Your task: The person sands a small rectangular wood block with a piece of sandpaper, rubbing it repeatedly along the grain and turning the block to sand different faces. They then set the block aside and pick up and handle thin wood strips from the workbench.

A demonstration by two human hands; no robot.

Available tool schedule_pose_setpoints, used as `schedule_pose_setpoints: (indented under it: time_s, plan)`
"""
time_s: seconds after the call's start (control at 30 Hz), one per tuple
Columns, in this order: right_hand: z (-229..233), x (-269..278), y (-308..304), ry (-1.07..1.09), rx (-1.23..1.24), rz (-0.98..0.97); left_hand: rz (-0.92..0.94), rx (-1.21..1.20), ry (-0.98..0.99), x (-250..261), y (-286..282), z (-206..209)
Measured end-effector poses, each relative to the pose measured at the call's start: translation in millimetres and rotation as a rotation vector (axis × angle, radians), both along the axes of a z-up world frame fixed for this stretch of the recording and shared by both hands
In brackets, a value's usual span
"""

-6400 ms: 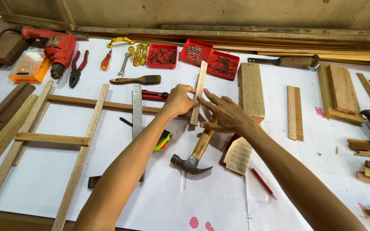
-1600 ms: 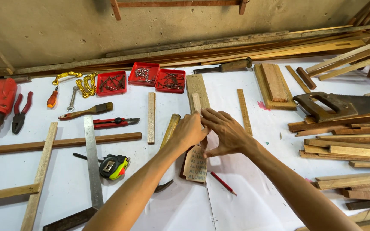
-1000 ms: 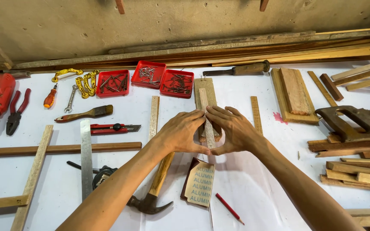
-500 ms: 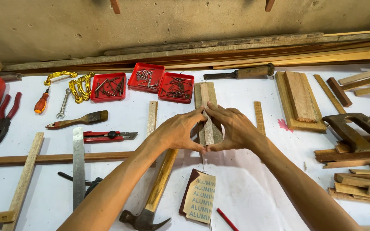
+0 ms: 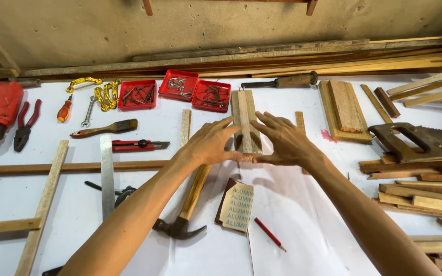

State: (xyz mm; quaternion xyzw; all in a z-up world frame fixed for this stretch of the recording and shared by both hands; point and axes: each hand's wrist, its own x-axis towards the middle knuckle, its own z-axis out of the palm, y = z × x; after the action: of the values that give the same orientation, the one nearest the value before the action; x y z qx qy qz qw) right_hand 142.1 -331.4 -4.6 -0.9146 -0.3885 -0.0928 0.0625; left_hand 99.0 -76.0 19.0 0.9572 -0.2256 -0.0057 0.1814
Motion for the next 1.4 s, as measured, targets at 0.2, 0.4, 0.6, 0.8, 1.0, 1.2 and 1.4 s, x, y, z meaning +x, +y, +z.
schedule_pose_setpoints:
  time_s: [0.2,0.4,0.6,0.8,1.0,1.2,1.4]
  plan:
    - [26,-65,11,0.011,0.023,-0.040,0.011,0.056,-0.004,-48,-1,25]
    - [6,-117,30,0.098,-0.057,0.031,-0.008,0.071,0.075,-91,0,1]
    - [-8,-135,46,0.286,-0.126,-0.089,0.016,0.015,0.091,-117,11,-3]
    - [-1,-126,43,0.313,0.087,-0.035,-0.037,-0.097,0.011,-127,25,9]
    - [61,-132,59,0.404,0.208,-0.023,0.037,-0.138,0.193,-138,32,44]
    - [59,-141,51,0.336,0.315,0.043,-0.003,-0.261,0.284,-128,32,27]
    - [49,-150,42,0.346,0.316,-0.044,-0.108,-0.336,0.126,-123,17,14]
